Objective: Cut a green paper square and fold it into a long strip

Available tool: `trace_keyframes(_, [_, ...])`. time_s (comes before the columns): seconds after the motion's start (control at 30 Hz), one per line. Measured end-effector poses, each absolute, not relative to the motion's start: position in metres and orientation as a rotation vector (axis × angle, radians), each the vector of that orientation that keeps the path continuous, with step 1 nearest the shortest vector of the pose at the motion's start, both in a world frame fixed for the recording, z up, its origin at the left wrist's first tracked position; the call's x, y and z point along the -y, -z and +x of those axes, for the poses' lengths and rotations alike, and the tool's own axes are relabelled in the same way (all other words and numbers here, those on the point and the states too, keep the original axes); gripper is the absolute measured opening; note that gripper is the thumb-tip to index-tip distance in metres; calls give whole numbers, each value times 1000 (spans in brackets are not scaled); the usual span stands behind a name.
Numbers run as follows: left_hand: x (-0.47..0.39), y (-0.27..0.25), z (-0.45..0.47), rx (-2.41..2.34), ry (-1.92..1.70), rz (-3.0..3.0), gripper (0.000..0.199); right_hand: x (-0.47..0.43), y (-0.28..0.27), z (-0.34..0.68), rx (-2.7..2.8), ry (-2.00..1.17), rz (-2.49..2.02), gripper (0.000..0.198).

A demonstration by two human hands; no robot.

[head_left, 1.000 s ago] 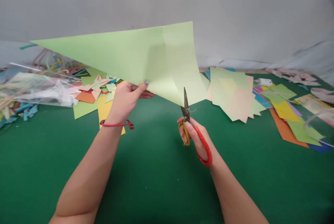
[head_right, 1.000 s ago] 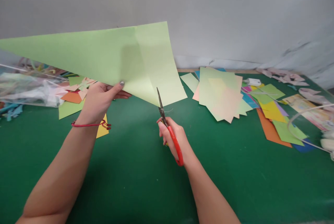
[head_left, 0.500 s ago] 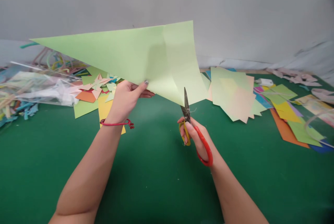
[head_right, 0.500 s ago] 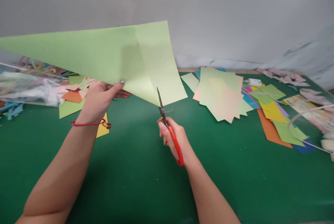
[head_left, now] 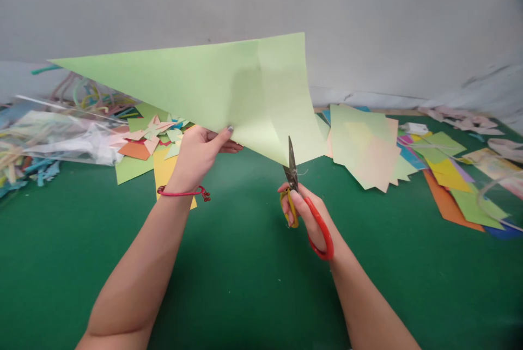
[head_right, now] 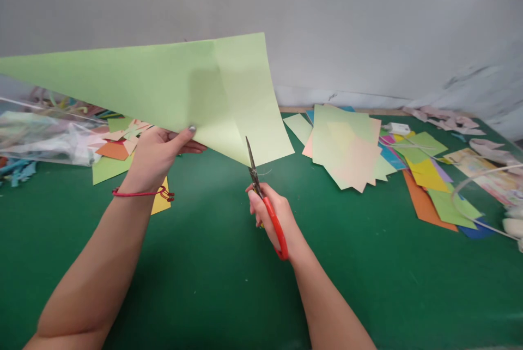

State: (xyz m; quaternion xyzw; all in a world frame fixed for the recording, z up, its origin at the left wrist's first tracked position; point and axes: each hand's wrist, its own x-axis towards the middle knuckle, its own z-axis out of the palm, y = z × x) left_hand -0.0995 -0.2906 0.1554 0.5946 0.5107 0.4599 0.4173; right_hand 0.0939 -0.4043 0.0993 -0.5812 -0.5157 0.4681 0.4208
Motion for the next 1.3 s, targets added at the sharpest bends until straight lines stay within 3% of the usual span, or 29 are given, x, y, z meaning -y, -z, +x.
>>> trace_keyframes(1.3, [289,-155,-101,-1313,-1099,1528,32,405,-100,94,1313,-1172,-1480,42])
